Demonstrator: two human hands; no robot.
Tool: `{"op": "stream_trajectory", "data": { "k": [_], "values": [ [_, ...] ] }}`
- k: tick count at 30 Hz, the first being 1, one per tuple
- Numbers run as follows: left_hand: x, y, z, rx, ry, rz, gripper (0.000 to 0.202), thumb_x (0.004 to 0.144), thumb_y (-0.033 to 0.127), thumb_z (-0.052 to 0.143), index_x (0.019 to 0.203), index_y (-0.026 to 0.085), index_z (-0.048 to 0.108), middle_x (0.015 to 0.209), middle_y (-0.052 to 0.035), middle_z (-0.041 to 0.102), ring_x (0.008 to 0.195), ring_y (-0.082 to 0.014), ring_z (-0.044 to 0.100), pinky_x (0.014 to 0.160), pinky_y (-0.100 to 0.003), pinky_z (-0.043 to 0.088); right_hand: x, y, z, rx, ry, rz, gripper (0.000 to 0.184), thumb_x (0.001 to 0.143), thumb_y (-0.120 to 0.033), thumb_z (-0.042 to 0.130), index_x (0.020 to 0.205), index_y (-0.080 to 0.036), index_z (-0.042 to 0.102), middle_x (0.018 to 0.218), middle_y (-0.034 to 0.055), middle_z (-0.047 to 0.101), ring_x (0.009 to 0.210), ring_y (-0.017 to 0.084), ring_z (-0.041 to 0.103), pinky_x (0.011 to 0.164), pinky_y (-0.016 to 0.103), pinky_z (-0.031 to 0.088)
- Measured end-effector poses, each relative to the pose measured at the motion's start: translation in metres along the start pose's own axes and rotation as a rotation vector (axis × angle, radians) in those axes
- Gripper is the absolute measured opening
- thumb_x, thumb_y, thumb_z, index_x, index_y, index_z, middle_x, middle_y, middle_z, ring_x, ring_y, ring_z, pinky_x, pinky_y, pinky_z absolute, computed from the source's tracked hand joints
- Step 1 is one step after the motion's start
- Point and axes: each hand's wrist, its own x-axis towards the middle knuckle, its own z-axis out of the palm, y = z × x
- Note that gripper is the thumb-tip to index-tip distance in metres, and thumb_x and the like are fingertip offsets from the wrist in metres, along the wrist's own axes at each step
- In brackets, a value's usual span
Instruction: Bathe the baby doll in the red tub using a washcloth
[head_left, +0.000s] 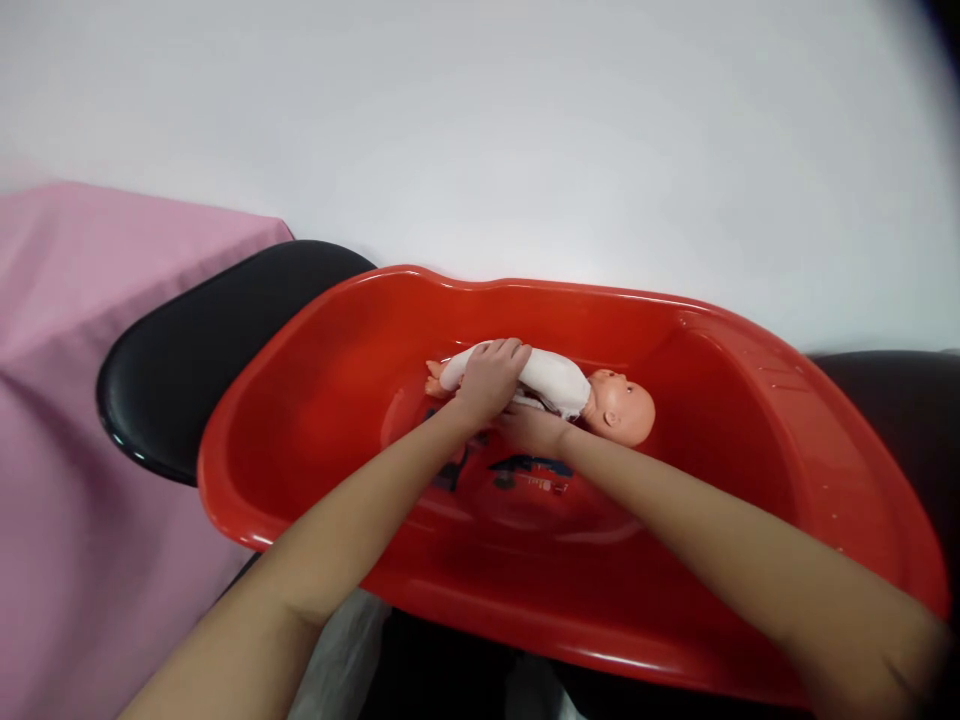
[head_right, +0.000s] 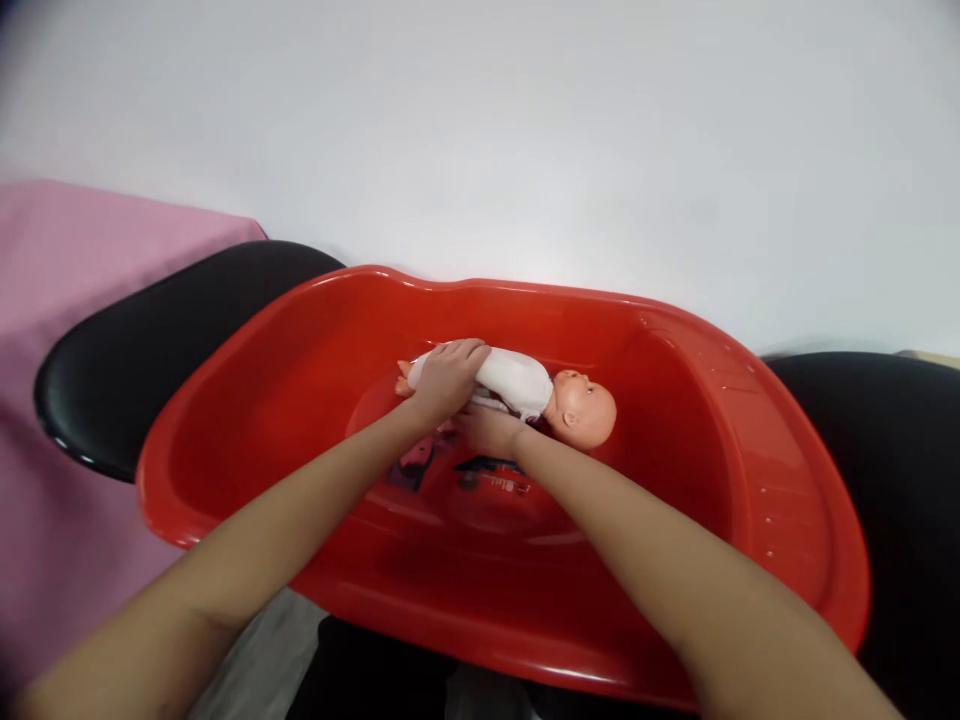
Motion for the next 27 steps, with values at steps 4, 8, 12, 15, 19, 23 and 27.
{"op": "stream_trajectory", "data": {
  "k": [4, 8, 12, 15, 19, 23, 27],
  "values": [
    [-0.004, 0.001, 0.002, -0.009, -0.033, -0.001, 0.022, 0.109, 0.017, 0.053, 0.123, 0.016, 0.069, 0.127, -0.013, 0.072, 0.117, -0.0303, 0.064, 0.099, -0.045, 0.048, -0.022, 0.033, 0.015, 0.081, 0.244, -0.014, 0.038, 0.095, -0.022, 0.042, 0.079, -0.016, 0.075, 0.123, 0.0117, 0.08, 0.146, 0.036, 0.057, 0.116, 0.059, 0.039],
    [-0.009, 0.009, 0.002, 0.014, -0.074, -0.001, 0.025, 0.11, 0.019, 0.051, 0.128, 0.014, 0.068, 0.128, -0.015, 0.071, 0.118, -0.0328, 0.064, 0.1, -0.047, 0.048, -0.082, 0.052, 0.017, 0.103, 0.156, -0.018, 0.019, 0.084, -0.024, 0.06, 0.071, -0.026, 0.073, 0.108, 0.0115, 0.081, 0.147, 0.042, 0.055, 0.127, 0.067, 0.027],
    [-0.011, 0.014, 0.001, 0.016, -0.087, -0.02, 0.026, 0.111, 0.019, 0.05, 0.129, 0.013, 0.068, 0.128, -0.0148, 0.071, 0.119, -0.034, 0.063, 0.101, -0.049, 0.048, -0.088, 0.045, 0.012, 0.082, -0.02, -0.084, 0.025, 0.087, -0.026, 0.053, 0.067, -0.028, 0.069, 0.097, 0.0093, 0.079, 0.148, 0.036, 0.054, 0.13, 0.062, 0.024],
    [-0.011, 0.013, 0.001, 0.025, -0.084, -0.033, 0.026, 0.111, 0.018, 0.048, 0.128, 0.014, 0.068, 0.127, -0.0139, 0.071, 0.117, -0.0329, 0.064, 0.1, -0.049, 0.048, -0.039, 0.029, 0.013, 0.115, -0.094, -0.126, 0.029, 0.092, -0.028, 0.051, 0.071, -0.031, 0.07, 0.095, 0.0075, 0.08, 0.141, 0.032, 0.059, 0.13, 0.061, 0.03],
    [-0.011, 0.009, 0.006, 0.025, -0.073, -0.035, 0.023, 0.112, 0.019, 0.049, 0.123, 0.015, 0.069, 0.125, -0.0127, 0.072, 0.115, -0.0313, 0.065, 0.099, -0.047, 0.048, 0.028, 0.019, 0.019, 0.154, 0.059, 0.002, 0.018, 0.086, -0.032, 0.071, 0.101, -0.037, 0.08, 0.112, 0.0089, 0.082, 0.132, 0.038, 0.063, 0.125, 0.065, 0.041],
    [-0.014, 0.007, 0.01, 0.021, -0.056, -0.013, 0.025, 0.112, 0.018, 0.048, 0.126, 0.014, 0.068, 0.127, -0.0137, 0.071, 0.118, -0.0315, 0.063, 0.102, -0.047, 0.047, 0.021, 0.032, 0.025, 0.001, 0.092, 0.071, 0.042, 0.091, -0.027, 0.065, 0.131, -0.033, 0.077, 0.131, 0.0116, 0.078, 0.144, 0.04, 0.057, 0.127, 0.067, 0.039],
    [-0.016, 0.007, 0.009, 0.008, -0.067, 0.01, 0.024, 0.109, 0.018, 0.052, 0.128, 0.013, 0.066, 0.127, -0.0139, 0.07, 0.119, -0.0328, 0.062, 0.102, -0.048, 0.047, -0.051, 0.051, 0.025, -0.547, -0.177, 0.088, 0.051, 0.086, -0.01, 0.052, 0.129, -0.012, 0.079, 0.142, 0.0206, 0.073, 0.155, 0.04, 0.048, 0.134, 0.063, 0.027]
  ]
}}
